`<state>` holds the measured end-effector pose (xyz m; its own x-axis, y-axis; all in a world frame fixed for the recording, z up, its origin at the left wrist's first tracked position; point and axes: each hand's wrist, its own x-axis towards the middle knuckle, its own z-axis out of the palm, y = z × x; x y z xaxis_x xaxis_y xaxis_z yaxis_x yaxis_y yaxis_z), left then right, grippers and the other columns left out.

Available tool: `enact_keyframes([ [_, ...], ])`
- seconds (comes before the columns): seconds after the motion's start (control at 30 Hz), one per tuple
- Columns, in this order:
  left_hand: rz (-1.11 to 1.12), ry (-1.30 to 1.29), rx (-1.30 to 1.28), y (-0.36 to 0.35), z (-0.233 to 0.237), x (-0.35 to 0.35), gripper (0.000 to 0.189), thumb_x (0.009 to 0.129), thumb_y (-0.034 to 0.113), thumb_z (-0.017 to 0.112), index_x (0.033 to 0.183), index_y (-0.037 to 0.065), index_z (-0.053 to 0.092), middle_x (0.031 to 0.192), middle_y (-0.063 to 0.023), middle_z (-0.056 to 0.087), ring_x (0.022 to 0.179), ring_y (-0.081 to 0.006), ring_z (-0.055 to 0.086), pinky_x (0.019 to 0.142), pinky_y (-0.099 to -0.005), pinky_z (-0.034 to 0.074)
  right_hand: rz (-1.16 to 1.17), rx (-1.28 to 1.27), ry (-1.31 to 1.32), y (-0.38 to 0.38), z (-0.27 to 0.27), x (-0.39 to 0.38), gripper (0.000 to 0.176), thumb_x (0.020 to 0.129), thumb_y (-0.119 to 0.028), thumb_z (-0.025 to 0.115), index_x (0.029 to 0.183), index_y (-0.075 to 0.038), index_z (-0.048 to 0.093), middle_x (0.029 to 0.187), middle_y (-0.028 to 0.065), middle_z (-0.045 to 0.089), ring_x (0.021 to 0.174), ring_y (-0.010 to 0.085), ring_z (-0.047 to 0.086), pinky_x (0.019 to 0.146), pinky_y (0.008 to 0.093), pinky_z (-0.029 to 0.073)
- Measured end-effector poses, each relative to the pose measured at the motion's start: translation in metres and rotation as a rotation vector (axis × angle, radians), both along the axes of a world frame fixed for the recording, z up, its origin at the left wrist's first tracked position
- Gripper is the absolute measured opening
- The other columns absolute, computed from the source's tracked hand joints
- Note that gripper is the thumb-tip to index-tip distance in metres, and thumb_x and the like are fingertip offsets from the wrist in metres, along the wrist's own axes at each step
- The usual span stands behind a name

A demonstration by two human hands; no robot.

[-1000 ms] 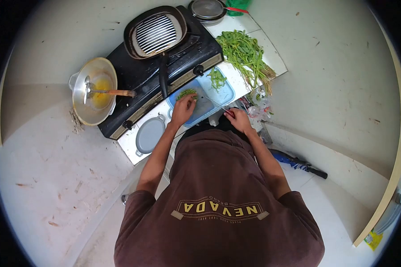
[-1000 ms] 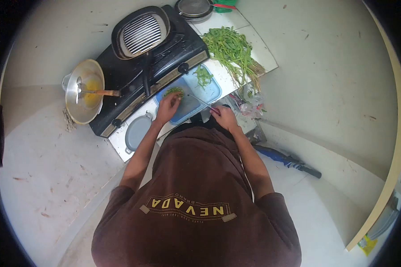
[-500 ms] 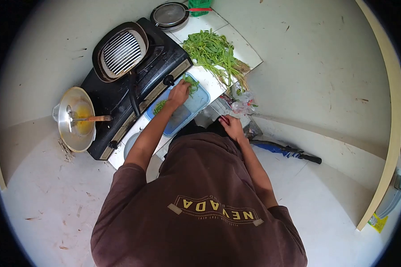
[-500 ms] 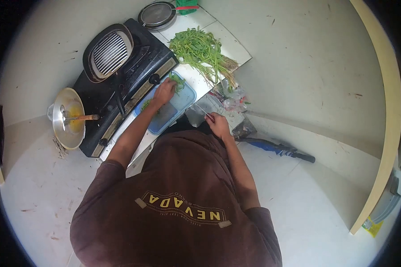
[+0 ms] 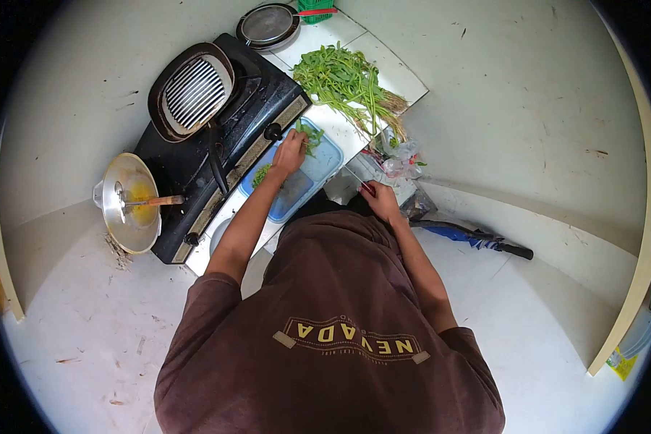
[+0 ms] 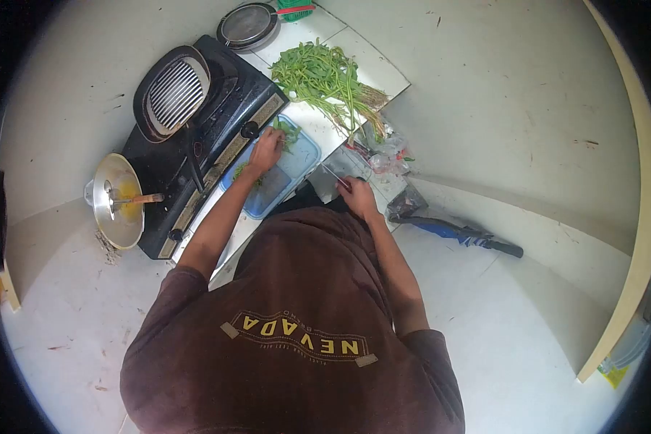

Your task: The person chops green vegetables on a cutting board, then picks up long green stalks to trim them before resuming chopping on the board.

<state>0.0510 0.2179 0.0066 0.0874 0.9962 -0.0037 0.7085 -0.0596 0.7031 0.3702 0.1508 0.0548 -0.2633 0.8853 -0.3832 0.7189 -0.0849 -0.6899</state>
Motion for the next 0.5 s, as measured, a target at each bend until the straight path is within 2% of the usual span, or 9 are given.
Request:
enact_keyframes([
  [0.1, 0.023, -0.123, -0.018, -0.007, 0.003, -0.002, 0.016, 0.089, -0.002, 0.064, 0.103, 0.004, 0.063, 0.099, -0.0176, 0.058, 0.09, -0.038, 0.063, 0.077, -0.0453, 0.054, 0.019, 0.031, 0.004, 0.003, -0.004, -0.001, 0.032, 0.094, -0.032, 0.07, 0.099, -0.001, 0.072, 0.079, 0.0215, 0.068, 0.073, 0.04, 0.066, 0.07, 0.0464, 0.051],
  [0.2, 0.068, -0.201, -0.027, -0.014, 0.013, -0.002, 0.016, 0.088, -0.004, 0.067, 0.102, 0.003, 0.064, 0.095, -0.016, 0.057, 0.087, -0.0328, 0.063, 0.073, -0.0393, 0.054, -0.02, -0.02, 0.087, 0.01, -0.008, -0.008, 0.036, 0.094, -0.035, 0.07, 0.098, 0.001, 0.071, 0.076, 0.0197, 0.067, 0.069, 0.0346, 0.065, 0.068, 0.0437, 0.05],
  [0.3, 0.115, -0.244, -0.007, -0.019, 0.021, 0.004, 0.016, 0.088, -0.002, 0.069, 0.102, 0.002, 0.065, 0.095, -0.0144, 0.057, 0.084, -0.0287, 0.063, 0.07, -0.036, 0.054, -0.037, -0.034, 0.153, 0.031, -0.014, -0.024, 0.045, 0.095, -0.041, 0.071, 0.085, 0.002, 0.065, 0.066, 0.011, 0.06, 0.061, 0.0196, 0.058, 0.061, 0.0376, 0.047],
  [0.4, 0.154, -0.245, 0.01, -0.021, 0.02, 0.009, 0.016, 0.088, -0.001, 0.07, 0.103, 0.001, 0.065, 0.096, -0.0137, 0.057, 0.079, -0.0272, 0.063, 0.068, -0.0351, 0.054, -0.02, 0.003, 0.226, 0.059, -0.005, -0.054, 0.042, 0.094, -0.04, 0.073, 0.086, 0.0, 0.064, 0.068, 0.0075, 0.06, 0.062, 0.0171, 0.058, 0.061, 0.0365, 0.047],
  [0.5, 0.165, -0.254, 0.075, -0.022, 0.019, 0.012, 0.017, 0.088, 0.0, 0.071, 0.104, 0.0, 0.064, 0.098, -0.014, 0.057, 0.075, -0.0269, 0.063, 0.067, -0.0349, 0.054, -0.063, -0.028, 0.285, 0.084, -0.003, -0.092, 0.042, 0.088, -0.038, 0.079, 0.092, 0.0, 0.062, 0.08, 0.0142, 0.069, 0.07, 0.0252, 0.064, 0.07, 0.0381, 0.051],
])
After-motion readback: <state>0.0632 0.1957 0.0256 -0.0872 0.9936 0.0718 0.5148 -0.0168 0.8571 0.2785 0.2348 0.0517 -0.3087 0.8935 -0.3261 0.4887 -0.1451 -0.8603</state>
